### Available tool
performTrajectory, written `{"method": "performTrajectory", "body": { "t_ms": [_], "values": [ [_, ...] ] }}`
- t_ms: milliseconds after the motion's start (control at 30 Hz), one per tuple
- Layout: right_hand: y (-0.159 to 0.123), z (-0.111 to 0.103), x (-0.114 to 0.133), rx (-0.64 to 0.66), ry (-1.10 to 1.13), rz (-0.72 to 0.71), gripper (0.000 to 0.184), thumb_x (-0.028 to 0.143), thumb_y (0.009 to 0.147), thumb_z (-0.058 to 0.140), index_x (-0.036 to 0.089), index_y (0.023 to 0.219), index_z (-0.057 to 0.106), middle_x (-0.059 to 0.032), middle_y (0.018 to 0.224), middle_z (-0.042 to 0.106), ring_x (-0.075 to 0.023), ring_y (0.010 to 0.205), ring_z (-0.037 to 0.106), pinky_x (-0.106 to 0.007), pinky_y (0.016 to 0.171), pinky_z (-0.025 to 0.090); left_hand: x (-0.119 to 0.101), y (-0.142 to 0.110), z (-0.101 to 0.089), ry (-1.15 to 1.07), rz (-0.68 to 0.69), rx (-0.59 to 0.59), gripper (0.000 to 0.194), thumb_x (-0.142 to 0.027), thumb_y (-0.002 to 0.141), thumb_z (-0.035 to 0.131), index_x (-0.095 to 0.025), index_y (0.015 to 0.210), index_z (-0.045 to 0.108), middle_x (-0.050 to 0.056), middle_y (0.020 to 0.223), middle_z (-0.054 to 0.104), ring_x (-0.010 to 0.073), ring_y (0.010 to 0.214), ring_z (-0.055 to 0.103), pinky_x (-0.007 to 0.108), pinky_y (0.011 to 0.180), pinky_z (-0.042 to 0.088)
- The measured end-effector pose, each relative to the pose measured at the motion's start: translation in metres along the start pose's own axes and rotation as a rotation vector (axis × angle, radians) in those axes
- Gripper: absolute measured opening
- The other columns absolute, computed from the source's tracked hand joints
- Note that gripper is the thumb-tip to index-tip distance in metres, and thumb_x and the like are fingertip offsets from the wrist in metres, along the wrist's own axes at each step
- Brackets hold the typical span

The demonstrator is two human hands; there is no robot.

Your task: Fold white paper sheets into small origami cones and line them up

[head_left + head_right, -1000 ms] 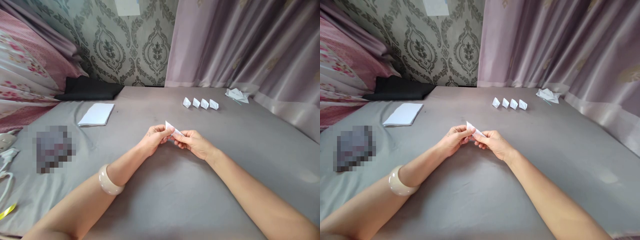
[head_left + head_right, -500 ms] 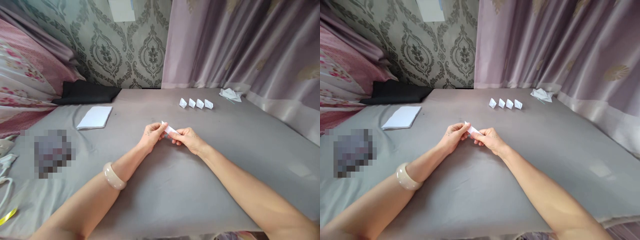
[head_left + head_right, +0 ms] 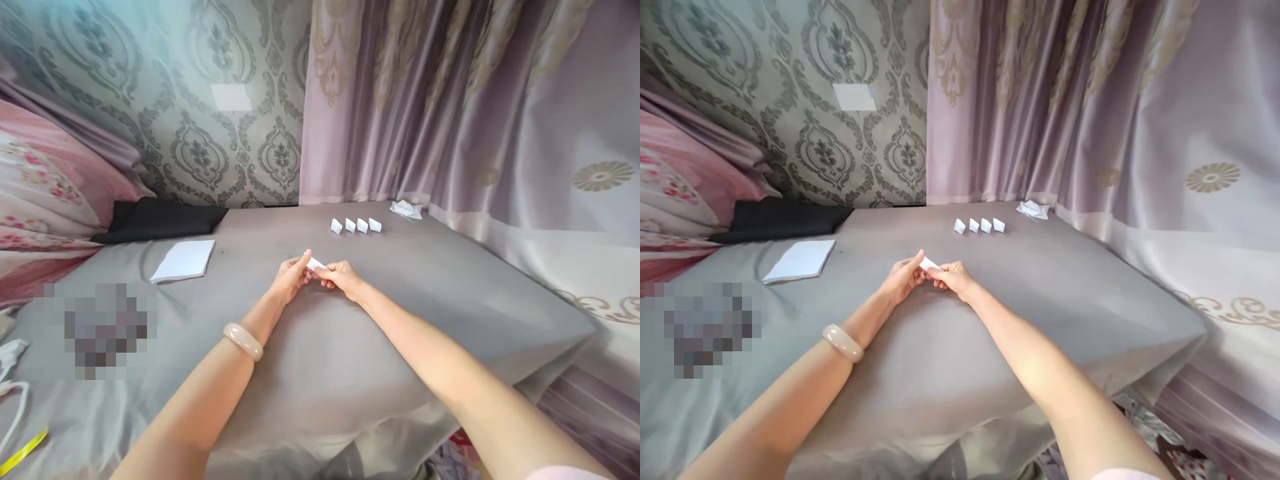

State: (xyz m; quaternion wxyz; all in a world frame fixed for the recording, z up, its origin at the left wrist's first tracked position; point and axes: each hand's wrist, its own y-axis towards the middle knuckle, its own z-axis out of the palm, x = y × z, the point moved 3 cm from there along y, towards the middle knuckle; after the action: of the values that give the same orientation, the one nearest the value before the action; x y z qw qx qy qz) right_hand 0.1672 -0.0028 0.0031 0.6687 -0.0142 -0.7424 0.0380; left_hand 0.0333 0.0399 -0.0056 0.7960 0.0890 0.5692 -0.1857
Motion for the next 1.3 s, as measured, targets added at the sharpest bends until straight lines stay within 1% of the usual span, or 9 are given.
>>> {"method": "performTrajectory", "body": {
  "t_ms": [67,167,467,667,733,867,967,1100,1300],
  "values": [
    [0.002,0.001,-0.002,-0.028,-0.007,-0.004,0.036,0.049,0.064,0.075,0.014,0.066,0.071,0.0016,0.048,0.056,-0.0058,0.045,0.043,-0.021,0.046,0.03,0.001,0.0,0.0,0.017,0.035,0.022,0.039,-0.044,0.062,0.079,-0.011,0.063,0.059,0.002,0.054,0.057,0.0063,0.046,0.047,0.021,0.046,0.033],
    [0.004,0.003,-0.004,-0.049,-0.015,-0.006,0.039,0.052,0.064,0.075,0.013,0.063,0.07,0.0009,0.048,0.056,-0.006,0.044,0.043,-0.021,0.044,0.031,0.004,0.001,-0.001,0.026,0.083,0.004,0.036,-0.037,0.057,0.083,-0.012,0.06,0.059,0.0,0.052,0.056,0.0055,0.045,0.046,0.02,0.045,0.032],
    [0.002,0.006,-0.002,-0.056,-0.01,0.003,0.038,0.051,0.064,0.075,0.015,0.059,0.067,0.0012,0.047,0.056,-0.006,0.043,0.042,-0.021,0.044,0.032,0.005,0.005,-0.003,0.013,0.093,-0.04,0.043,-0.053,0.066,0.073,-0.012,0.058,0.062,0.005,0.049,0.059,0.0087,0.043,0.048,0.021,0.043,0.031],
    [-0.001,0.003,-0.004,-0.066,0.003,0.01,0.035,0.049,0.066,0.073,0.014,0.066,0.071,0.0016,0.047,0.056,-0.0058,0.042,0.041,-0.021,0.043,0.03,0.0,0.005,-0.003,-0.084,0.07,-0.077,0.054,-0.066,0.07,0.062,-0.012,0.064,0.061,0.004,0.054,0.058,0.0094,0.047,0.051,0.022,0.046,0.036],
    [-0.001,0.003,-0.005,-0.073,0.01,0.011,0.035,0.049,0.066,0.072,0.014,0.066,0.071,0.0019,0.047,0.055,-0.0058,0.042,0.041,-0.021,0.043,0.03,-0.001,0.004,-0.001,-0.086,0.06,-0.053,0.052,-0.063,0.07,0.064,-0.011,0.066,0.063,0.003,0.053,0.056,0.0094,0.048,0.051,0.021,0.046,0.036],
    [-0.002,0.004,-0.004,-0.082,0.018,0.011,0.035,0.05,0.067,0.071,0.014,0.067,0.071,0.0022,0.048,0.055,-0.0063,0.042,0.042,-0.021,0.045,0.033,0.0,0.002,0.002,-0.072,0.061,-0.019,0.037,-0.045,0.065,0.078,-0.011,0.073,0.066,0.0,0.053,0.055,0.0078,0.05,0.051,0.019,0.047,0.035],
    [-0.003,0.003,-0.005,-0.081,0.021,0.012,0.039,0.053,0.068,0.069,0.015,0.07,0.071,0.0009,0.052,0.058,-0.0075,0.046,0.046,-0.021,0.047,0.037,-0.001,0.002,0.001,-0.077,0.055,-0.05,0.037,-0.047,0.067,0.075,-0.011,0.075,0.068,-0.001,0.05,0.053,0.0068,0.047,0.047,0.019,0.045,0.033],
    [-0.003,0.0,-0.01,-0.074,0.027,0.007,0.042,0.056,0.071,0.065,0.015,0.081,0.07,-0.0037,0.068,0.066,-0.01,0.055,0.055,-0.023,0.053,0.045,-0.007,0.0,0.0,-0.079,0.06,-0.079,0.038,-0.049,0.069,0.073,-0.013,0.078,0.067,-0.003,0.047,0.05,0.005,0.042,0.041,0.018,0.041,0.031],
    [0.003,-0.002,-0.007,-0.129,-0.073,-0.043,0.035,0.05,0.076,0.062,0.016,0.068,0.067,-0.006,0.064,0.067,-0.0151,0.055,0.06,-0.027,0.054,0.046,-0.02,0.008,0.006,-0.003,0.053,-0.117,0.041,-0.054,0.069,0.07,-0.014,0.079,0.065,-0.002,0.047,0.053,0.0067,0.041,0.045,0.019,0.042,0.034]
  ]
}}
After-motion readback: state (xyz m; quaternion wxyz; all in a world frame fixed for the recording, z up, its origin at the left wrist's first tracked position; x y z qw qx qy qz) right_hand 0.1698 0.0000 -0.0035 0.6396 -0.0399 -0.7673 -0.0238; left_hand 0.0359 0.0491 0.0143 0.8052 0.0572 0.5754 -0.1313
